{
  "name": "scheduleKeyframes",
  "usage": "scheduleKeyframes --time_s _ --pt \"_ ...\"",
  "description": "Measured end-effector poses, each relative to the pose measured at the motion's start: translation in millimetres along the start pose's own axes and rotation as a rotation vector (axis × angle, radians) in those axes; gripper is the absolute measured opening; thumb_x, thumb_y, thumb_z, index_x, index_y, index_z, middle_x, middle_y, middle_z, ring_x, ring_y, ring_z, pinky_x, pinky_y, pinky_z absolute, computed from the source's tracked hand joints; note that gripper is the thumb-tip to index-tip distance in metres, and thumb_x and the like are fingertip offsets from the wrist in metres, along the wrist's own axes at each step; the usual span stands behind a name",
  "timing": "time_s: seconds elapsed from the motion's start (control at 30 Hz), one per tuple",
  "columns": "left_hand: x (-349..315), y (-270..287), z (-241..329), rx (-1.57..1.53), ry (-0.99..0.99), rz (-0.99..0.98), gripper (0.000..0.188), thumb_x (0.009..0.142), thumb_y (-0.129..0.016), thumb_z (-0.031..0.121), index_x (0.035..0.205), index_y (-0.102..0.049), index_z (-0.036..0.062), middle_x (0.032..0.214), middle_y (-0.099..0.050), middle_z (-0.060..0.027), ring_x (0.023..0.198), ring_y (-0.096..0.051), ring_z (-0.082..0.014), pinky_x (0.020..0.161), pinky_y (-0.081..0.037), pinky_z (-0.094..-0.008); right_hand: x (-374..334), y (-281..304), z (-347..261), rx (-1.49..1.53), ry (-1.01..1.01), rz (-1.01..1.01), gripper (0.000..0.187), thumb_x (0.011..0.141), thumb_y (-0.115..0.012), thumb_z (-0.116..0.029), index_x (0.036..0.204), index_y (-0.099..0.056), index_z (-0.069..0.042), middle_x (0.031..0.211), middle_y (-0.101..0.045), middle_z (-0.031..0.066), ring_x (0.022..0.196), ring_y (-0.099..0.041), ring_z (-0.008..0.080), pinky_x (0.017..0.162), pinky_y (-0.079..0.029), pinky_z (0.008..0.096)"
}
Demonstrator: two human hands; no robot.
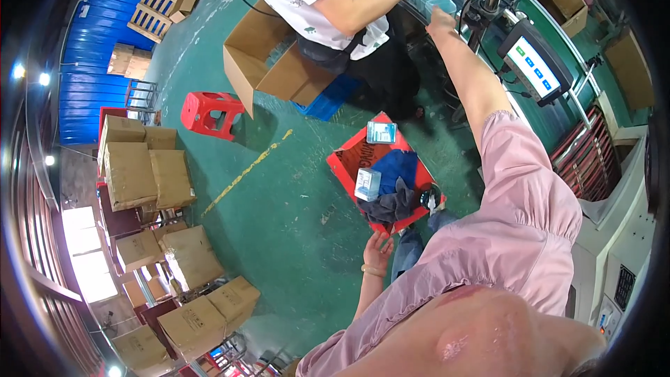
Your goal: Picking up small boxes, scanning or labeling them, and placing them into crates on a production floor.
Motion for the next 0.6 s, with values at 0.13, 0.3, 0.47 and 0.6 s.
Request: scheduleKeyframes --time_s 0.13,0.3,0.47,0.6 --pt "3 -7 -2 -0.033 0.020 -0.136 0.030 0.090 -0.053 0.024 0.117 -0.056 0.0127 0.107 -0.060 -0.0051 0.096 -0.059 -0.0261 0.081 -0.049 -0.0360 13 -28 13 0.082 -0.078 0.173 0.024 0.080 -0.067 -0.030 0.099 -0.068 -0.014 0.106 -0.066 0.0026 0.099 -0.063 0.0219 0.085 -0.047 0.0301" --pt "15 -15 24 0.155 -0.212 -0.082 0.035 0.083 -0.066 0.020 0.115 -0.056 0.0089 0.101 -0.060 -0.0025 0.088 -0.059 -0.0149 0.073 -0.050 -0.0324 -121 -3 2 1.504 -0.028 -0.054 0.037 0.088 -0.059 -0.026 0.119 -0.056 -0.007 0.090 -0.064 0.0069 0.077 -0.057 0.0150 0.068 -0.046 0.0297" --pt "91 -24 58 0.633 -0.597 0.077 0.056 0.072 -0.076 0.020 0.119 -0.050 0.0036 0.107 -0.058 -0.0077 0.098 -0.057 -0.0209 0.083 -0.048 -0.0327 -328 -36 67 0.988 0.339 -0.190 0.034 0.097 -0.048 -0.015 0.130 -0.048 -0.006 0.096 -0.067 0.0083 0.089 -0.062 0.0125 0.083 -0.046 0.0244" --pt "111 -63 84 1.187 -0.842 0.253 0.090 0.057 -0.084 0.037 0.129 -0.042 0.0031 0.122 -0.051 -0.0142 0.114 -0.050 -0.0312 0.094 -0.043 -0.0422 -424 -94 187 0.601 -0.023 -0.368 0.060 0.086 -0.059 -0.008 0.140 -0.035 -0.009 0.107 -0.065 0.0135 0.100 -0.061 0.0195 0.091 -0.044 0.0322"
Point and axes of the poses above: each hand's wrist, its own x-axis towards the middle knuckle, its own y-axis out of the back of the hand, z = x × y, the point moved 2 cm from there along x, towards the middle knuckle
